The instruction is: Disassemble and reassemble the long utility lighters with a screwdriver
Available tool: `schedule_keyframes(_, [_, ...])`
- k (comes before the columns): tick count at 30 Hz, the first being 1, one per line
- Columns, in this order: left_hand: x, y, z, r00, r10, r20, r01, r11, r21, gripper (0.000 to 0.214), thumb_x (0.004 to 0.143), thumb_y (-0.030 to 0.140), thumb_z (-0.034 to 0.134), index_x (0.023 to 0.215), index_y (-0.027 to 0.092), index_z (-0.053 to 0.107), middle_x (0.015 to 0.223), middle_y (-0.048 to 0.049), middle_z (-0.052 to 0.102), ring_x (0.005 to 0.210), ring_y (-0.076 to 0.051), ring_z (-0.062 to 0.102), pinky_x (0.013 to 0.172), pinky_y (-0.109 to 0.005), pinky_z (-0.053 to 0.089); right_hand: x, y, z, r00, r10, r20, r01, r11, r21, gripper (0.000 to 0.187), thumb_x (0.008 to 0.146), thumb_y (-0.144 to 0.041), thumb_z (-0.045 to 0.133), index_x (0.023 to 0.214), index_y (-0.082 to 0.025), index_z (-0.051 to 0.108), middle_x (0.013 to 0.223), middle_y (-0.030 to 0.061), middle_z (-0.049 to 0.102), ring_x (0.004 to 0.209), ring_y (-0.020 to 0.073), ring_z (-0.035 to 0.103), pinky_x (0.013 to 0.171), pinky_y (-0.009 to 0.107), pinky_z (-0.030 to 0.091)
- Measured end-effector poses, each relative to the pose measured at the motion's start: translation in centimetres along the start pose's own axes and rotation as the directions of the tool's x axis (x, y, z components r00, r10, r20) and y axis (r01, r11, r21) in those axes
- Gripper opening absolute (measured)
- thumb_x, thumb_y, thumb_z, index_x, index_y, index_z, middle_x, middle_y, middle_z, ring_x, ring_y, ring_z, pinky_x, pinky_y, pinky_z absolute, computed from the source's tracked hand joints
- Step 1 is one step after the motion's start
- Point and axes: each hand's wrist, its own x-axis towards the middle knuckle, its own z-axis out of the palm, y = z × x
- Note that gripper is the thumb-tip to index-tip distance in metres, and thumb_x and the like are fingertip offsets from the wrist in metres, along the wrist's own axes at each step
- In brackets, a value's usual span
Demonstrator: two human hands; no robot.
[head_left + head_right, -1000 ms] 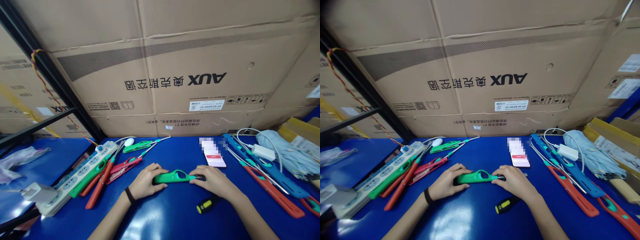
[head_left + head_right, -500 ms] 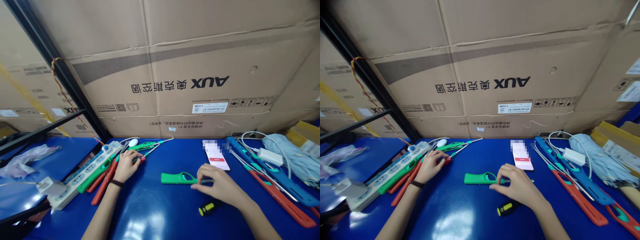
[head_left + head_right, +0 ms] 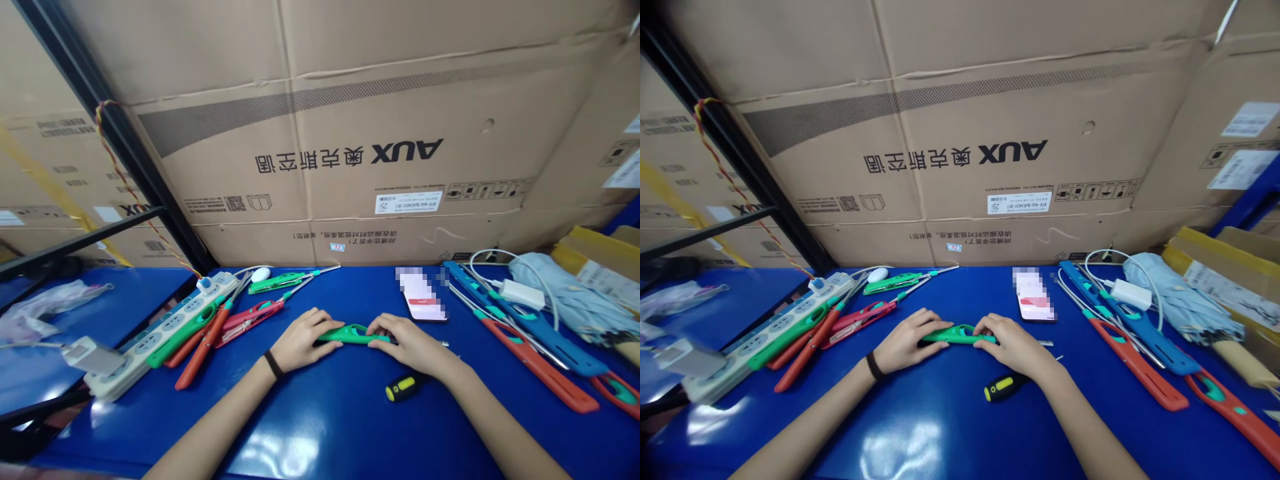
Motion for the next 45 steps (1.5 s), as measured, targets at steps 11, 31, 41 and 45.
schedule_keyframes(11, [0.0,-0.9,0.5,0.987,-0.084,-0.136,0.09,0.995,0.04,0.025,0.095,0.032,0.042,0.101,0.023,0.065,0.09,-0.0009,0.068,0.081,-0.014,0.064,0.074,-0.022,0.049,0.6,0.2,0.4,0.997,0.065,-0.042,-0.067,0.996,-0.059,0.031,0.095,-0.038,0.032,0.102,-0.025,0.059,0.094,0.0036,0.068,0.081,0.0196,0.063,0.07,0.028,0.043])
schedule_keyframes(31, [-0.6,-2.9,-4.1,0.76,-0.166,-0.628,0.339,0.926,0.165,0.031,0.089,0.036,0.048,0.069,0.019,0.065,0.068,-0.0028,0.064,0.07,-0.017,0.058,0.075,-0.031,0.04,-0.3,1.3,-3.5,0.832,0.246,-0.497,-0.496,0.732,-0.467,0.051,0.092,-0.051,0.032,0.076,-0.025,0.073,0.067,0.0087,0.07,0.065,0.0249,0.065,0.051,0.028,0.03])
schedule_keyframes(41, [-9.1,-3.5,-10.9,0.592,-0.545,-0.594,0.59,0.795,-0.141,0.04,0.08,0.051,0.052,0.069,0.016,0.067,0.063,-0.0012,0.065,0.063,-0.017,0.06,0.062,-0.025,0.045,-1.0,1.4,-5.0,0.706,0.306,-0.639,-0.595,0.746,-0.3,0.061,0.093,-0.05,0.026,0.055,-0.021,0.064,0.057,0.0094,0.064,0.063,0.0258,0.062,0.052,0.028,0.029])
schedule_keyframes(45, [-8.5,-1.3,-8.2,0.835,-0.446,-0.322,0.433,0.894,-0.117,0.034,0.083,0.048,0.053,0.079,0.018,0.067,0.077,-0.0035,0.068,0.073,-0.018,0.062,0.07,-0.027,0.048,0.7,-0.7,-0.9,0.901,0.166,-0.4,-0.342,0.838,-0.424,0.051,0.095,-0.047,0.029,0.064,-0.021,0.061,0.059,0.0076,0.065,0.059,0.0239,0.063,0.05,0.027,0.026])
